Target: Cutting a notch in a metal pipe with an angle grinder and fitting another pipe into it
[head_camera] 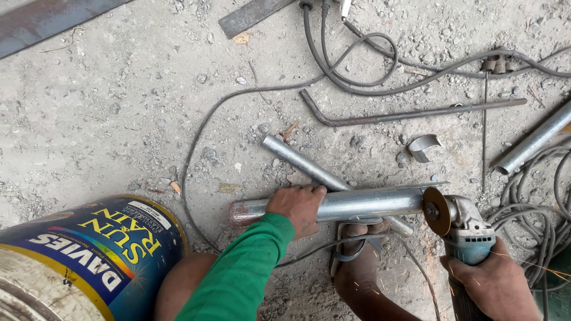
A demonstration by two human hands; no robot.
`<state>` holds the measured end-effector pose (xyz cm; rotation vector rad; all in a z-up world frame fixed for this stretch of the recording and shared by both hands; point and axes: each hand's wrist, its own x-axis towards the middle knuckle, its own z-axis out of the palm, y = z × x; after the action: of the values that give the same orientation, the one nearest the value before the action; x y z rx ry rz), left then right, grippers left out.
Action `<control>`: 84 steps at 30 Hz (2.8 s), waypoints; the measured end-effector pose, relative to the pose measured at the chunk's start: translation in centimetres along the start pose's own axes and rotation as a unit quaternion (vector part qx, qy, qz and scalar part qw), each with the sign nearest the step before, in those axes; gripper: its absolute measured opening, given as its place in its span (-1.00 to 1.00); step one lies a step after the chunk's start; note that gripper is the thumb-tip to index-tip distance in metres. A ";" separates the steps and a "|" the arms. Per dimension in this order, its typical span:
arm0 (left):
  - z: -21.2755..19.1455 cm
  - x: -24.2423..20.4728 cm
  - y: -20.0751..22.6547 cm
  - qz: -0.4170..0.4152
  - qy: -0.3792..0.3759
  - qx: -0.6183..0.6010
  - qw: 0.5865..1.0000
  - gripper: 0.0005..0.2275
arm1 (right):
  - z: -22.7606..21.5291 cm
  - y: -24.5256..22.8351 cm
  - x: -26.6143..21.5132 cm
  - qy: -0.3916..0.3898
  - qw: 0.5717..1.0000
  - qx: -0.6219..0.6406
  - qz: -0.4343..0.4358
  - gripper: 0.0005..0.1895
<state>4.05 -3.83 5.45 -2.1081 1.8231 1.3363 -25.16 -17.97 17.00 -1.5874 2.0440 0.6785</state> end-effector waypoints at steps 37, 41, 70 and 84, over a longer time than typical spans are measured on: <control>-0.9 -0.1 0.1 0.004 -0.027 0.004 1.000 -0.37 | 0.1 0.6 1.1 -0.018 0.999 -0.025 0.025 -0.14; -1.3 -0.2 0.1 -0.004 -0.042 0.000 0.999 -0.35 | 0.3 0.9 1.4 -0.020 0.999 -0.021 0.028 -0.14; -2.2 -0.1 -0.1 -0.004 -0.067 -0.026 0.997 -0.33 | 0.7 1.8 2.3 -0.028 0.999 -0.035 0.029 -0.12; -2.7 0.2 -0.1 -0.012 -0.084 -0.024 0.996 -0.30 | 1.6 2.7 3.0 0.008 0.998 -0.057 0.008 -0.12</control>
<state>5.63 -5.41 6.92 -1.9650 1.7123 1.5148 -28.35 -18.66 14.18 -1.6463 2.0642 0.8045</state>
